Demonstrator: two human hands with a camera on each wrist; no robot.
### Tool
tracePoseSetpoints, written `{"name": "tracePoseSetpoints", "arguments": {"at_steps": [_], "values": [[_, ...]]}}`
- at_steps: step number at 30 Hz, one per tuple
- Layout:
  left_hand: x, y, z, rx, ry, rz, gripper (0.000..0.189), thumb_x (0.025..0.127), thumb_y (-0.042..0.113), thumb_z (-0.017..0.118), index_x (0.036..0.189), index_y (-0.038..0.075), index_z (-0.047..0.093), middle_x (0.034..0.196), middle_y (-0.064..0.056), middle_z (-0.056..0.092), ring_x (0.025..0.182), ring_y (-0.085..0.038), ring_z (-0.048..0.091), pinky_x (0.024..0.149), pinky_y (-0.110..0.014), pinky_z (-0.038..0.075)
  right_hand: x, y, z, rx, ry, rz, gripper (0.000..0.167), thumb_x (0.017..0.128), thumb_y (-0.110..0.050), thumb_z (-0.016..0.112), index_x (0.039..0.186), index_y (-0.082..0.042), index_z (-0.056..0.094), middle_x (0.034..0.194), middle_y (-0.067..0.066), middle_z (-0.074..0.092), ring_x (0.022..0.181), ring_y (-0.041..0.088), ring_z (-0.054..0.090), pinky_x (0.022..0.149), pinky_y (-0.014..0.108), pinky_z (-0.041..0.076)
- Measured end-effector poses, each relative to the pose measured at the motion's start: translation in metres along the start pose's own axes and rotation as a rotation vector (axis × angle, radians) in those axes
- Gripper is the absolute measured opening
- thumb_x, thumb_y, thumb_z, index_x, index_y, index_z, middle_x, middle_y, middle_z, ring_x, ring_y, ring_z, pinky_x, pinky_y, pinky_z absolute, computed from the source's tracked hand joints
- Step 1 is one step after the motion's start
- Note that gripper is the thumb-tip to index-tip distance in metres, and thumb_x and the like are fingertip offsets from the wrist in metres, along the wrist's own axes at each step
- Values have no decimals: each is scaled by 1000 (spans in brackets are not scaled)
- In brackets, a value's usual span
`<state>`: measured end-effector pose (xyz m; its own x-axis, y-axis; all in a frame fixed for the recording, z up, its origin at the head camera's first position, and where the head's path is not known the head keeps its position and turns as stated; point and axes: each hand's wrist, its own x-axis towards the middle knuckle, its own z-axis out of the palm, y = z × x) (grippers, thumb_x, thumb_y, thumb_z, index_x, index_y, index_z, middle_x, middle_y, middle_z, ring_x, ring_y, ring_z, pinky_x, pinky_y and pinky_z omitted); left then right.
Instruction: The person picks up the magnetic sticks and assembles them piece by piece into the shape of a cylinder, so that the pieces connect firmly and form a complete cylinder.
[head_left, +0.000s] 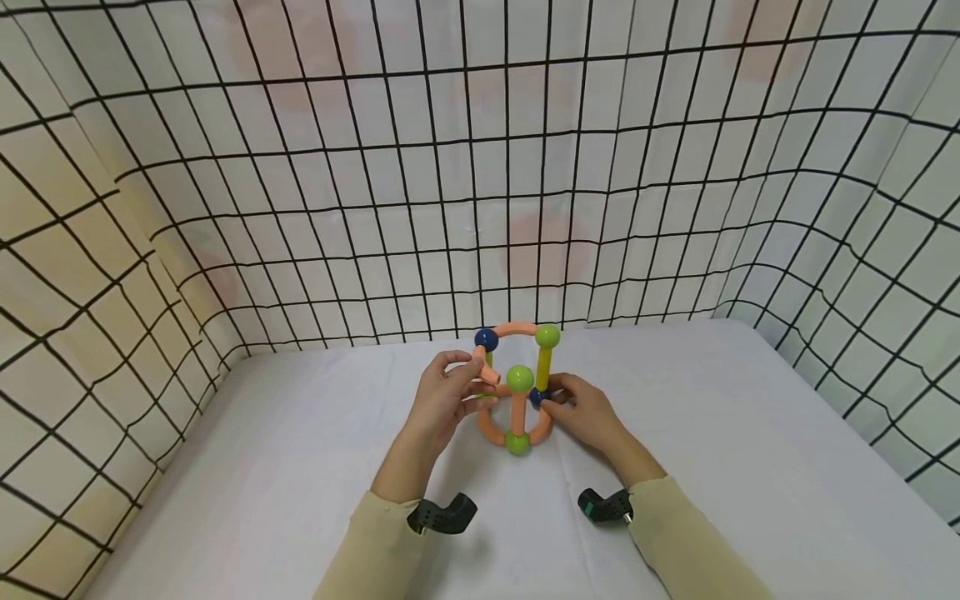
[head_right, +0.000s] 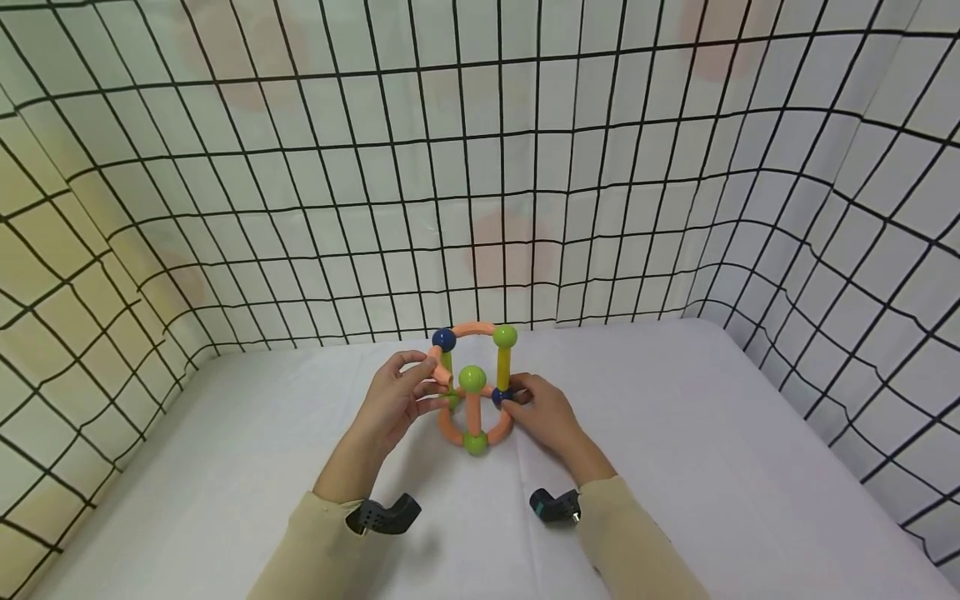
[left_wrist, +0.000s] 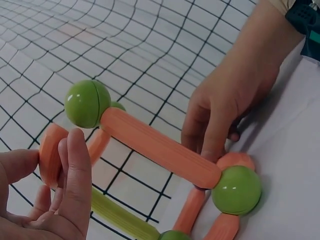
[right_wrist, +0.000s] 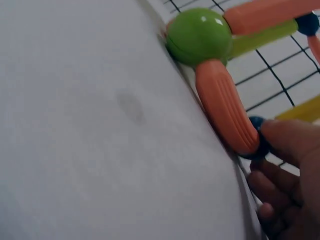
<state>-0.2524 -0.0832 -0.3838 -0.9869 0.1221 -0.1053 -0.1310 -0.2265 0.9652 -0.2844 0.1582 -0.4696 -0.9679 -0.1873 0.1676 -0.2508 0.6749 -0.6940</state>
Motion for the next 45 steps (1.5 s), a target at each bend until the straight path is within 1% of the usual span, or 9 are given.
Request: {"name": "tracePoseSetpoints", "arguments": {"at_steps": [3, 6, 11, 14, 20, 26, 32, 38, 45], "values": [[0, 0, 0, -6, -3, 3, 34, 100, 22, 60, 126, 7, 43, 86, -2, 71, 80, -16, 69, 80, -38, 61, -1, -3, -14, 43, -73, 37, 42, 95, -28, 68, 133, -13, 59, 127, 9, 66, 109, 24, 64, 95, 47, 51], [0, 1, -1, -6, -6, 6, 33, 100, 20, 59, 125, 6, 43, 85, -2, 72, 81, -18, 69, 78, -36, 62, -2, -9, -32, 27, -169, 56, 38, 96, -31, 66, 130, -14, 61, 123, 8, 66, 111, 26, 63, 96, 46, 52], [0, 1, 0, -2, -14, 1, 35, 100, 21, 60, 127, 6, 42, 84, -2, 72, 81, -17, 69, 74, -31, 61, -6, -20, -59, -15, -245, 0, 34, 96, -31, 65, 126, -15, 65, 115, 5, 68, 104, 23, 62, 86, 38, 52], [0, 0, -1, -4, -23, -2, 35, 100, 20, 60, 127, 6, 42, 84, -2, 72, 79, -15, 69, 73, -31, 61, -9, -30, -70, -1, -236, -39, 35, 96, -31, 66, 126, -14, 64, 113, 4, 69, 102, 21, 62, 83, 35, 51], [1, 0, -3, 2, -50, 28, 34, 100, 18, 59, 126, 6, 41, 84, -3, 74, 81, -18, 70, 72, -32, 61, -12, -52, -77, 68, -196, -115, 36, 97, -32, 66, 128, -15, 64, 113, 3, 74, 104, 18, 66, 89, 36, 51], [-2, 1, -2, 8, -65, 37, 35, 101, 18, 58, 128, 6, 40, 85, -2, 73, 84, -17, 70, 72, -31, 61, -14, -72, -69, 154, -159, -211, 40, 98, -28, 65, 136, -19, 58, 118, 5, 73, 109, 20, 68, 95, 41, 52], [-2, 3, -2, 5, -61, 33, 35, 100, 17, 59, 129, 6, 41, 86, -2, 72, 86, -18, 70, 73, -31, 61, -18, -86, -58, 174, -101, -264, 41, 96, -26, 67, 136, -20, 59, 120, 2, 71, 105, 18, 67, 91, 37, 52], [-3, 3, -3, 0, -61, 28, 36, 101, 18, 59, 130, 6, 41, 87, -2, 73, 92, -23, 71, 78, -35, 61, -21, -90, -47, 187, -53, -293, 38, 96, -22, 67, 134, -20, 61, 119, 2, 70, 102, 16, 66, 87, 31, 53], [-3, 1, -4, -6, -74, 32, 37, 101, 18, 58, 130, 6, 39, 87, -2, 73, 93, -24, 71, 82, -38, 61, -21, -92, -43, 190, -42, -307, 33, 95, -20, 69, 127, -14, 64, 117, -1, 70, 97, 15, 65, 83, 29, 53]]}}
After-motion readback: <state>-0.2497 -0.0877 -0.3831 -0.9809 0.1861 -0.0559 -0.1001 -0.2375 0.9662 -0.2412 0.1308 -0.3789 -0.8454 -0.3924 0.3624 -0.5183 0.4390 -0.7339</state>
